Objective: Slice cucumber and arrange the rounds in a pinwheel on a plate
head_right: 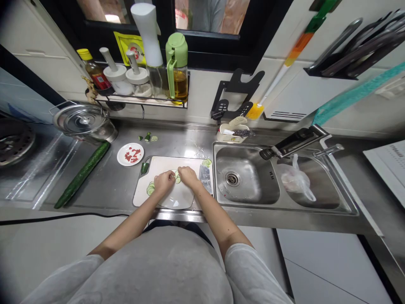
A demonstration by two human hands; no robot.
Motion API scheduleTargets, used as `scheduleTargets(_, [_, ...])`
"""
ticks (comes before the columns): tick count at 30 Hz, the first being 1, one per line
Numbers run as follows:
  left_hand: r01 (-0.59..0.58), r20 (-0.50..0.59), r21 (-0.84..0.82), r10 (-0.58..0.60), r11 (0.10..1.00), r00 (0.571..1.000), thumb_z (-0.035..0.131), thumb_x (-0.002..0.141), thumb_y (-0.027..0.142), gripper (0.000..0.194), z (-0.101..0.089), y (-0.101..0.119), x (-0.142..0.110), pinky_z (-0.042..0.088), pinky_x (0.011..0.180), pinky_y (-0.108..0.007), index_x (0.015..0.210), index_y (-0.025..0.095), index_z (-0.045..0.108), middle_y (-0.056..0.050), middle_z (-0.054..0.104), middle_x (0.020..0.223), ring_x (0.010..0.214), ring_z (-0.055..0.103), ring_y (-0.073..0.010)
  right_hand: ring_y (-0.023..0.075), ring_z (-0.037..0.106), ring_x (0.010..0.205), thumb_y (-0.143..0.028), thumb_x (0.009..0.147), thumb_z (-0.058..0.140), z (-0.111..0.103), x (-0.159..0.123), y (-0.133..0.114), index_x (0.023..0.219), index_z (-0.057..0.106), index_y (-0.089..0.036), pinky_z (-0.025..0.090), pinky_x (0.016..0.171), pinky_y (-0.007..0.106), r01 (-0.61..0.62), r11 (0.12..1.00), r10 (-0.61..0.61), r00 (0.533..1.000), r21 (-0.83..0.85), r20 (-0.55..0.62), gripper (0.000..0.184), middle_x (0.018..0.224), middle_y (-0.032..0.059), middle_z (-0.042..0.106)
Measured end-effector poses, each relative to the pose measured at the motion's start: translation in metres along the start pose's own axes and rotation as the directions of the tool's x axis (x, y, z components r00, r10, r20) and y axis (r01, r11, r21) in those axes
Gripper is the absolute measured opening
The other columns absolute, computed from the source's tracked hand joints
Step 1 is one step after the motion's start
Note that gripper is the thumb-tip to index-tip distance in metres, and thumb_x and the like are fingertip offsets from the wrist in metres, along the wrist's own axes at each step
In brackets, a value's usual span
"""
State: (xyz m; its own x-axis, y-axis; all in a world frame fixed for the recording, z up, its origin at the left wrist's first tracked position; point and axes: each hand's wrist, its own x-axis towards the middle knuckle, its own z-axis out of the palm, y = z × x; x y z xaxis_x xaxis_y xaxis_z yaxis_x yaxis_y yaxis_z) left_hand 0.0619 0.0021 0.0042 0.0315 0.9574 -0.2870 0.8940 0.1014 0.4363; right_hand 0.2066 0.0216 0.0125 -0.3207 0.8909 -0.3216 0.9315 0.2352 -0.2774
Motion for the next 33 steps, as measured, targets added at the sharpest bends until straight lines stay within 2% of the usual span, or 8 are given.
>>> scheduleTargets(10, [-0.019,-0.016,0.080,0.020,0.997,1.000,0.053,0.080,0.026,0.019,0.001,0.001,0.001,0.036,0.084,-0.036,0.095,0.029,0.064,-0.001,0.066,0.099,0.097,0.058,-0.0217,0.0215,0.054,0.100,-0.022,0.092,0.047,-0.002,-0.002,-0.004,0.105,0.059,-0.017,0.039,0.080,0.027,0.015,0.996,-0.016,1.000,-0.084,-0.010,0.018,0.108,0.0112,0.064])
scheduleTargets(15, [-0.014,-0.042,0.088,0.017,0.996,0.999,0.055,0.080,0.029,0.020,0.001,-0.002,0.000,0.038,0.085,-0.036,0.099,0.030,0.063,-0.004,0.060,0.107,0.103,0.055,-0.0231,0.0216,0.053,0.102,-0.024,0.091,0.048,-0.005,-0.006,-0.004,0.107,0.057,-0.018,0.039,0.079,0.027,-0.050,0.997,0.048,0.998,-0.061,-0.030,0.019,0.110,0.0103,0.063])
scheduleTargets(19, [-0.021,-0.068,0.073,0.026,0.997,0.997,0.055,0.082,0.031,0.019,0.001,-0.006,0.000,0.038,0.085,-0.035,0.098,0.029,0.063,-0.003,0.059,0.105,0.102,0.054,-0.0227,0.0214,0.053,0.103,-0.025,0.094,0.044,-0.005,-0.013,-0.003,0.108,0.056,-0.018,0.040,0.077,0.027,-0.153,0.988,0.150,0.987,-0.030,-0.063,0.020,0.109,0.0094,0.064])
scheduleTargets(22, [-0.032,-0.075,0.074,0.038,0.997,0.996,0.053,0.084,0.035,0.017,0.001,-0.007,0.001,0.038,0.086,-0.034,0.096,0.028,0.063,-0.004,0.059,0.103,0.101,0.055,-0.0225,0.0216,0.054,0.104,-0.028,0.094,0.043,-0.003,-0.016,-0.004,0.110,0.055,-0.018,0.040,0.077,0.027,-0.211,0.977,0.209,0.977,-0.031,-0.045,0.021,0.109,0.0097,0.064])
scheduleTargets(33, [-0.032,-0.022,0.087,0.034,0.996,0.999,0.055,0.084,0.034,0.015,0.000,-0.005,0.002,0.038,0.086,-0.034,0.093,0.027,0.065,-0.005,0.059,0.103,0.102,0.054,-0.0228,0.0227,0.055,0.106,-0.029,0.095,0.043,-0.002,-0.015,-0.007,0.113,0.054,-0.018,0.040,0.080,0.029,-0.249,0.967,0.249,0.969,-0.060,-0.002,0.023,0.110,0.0132,0.064])
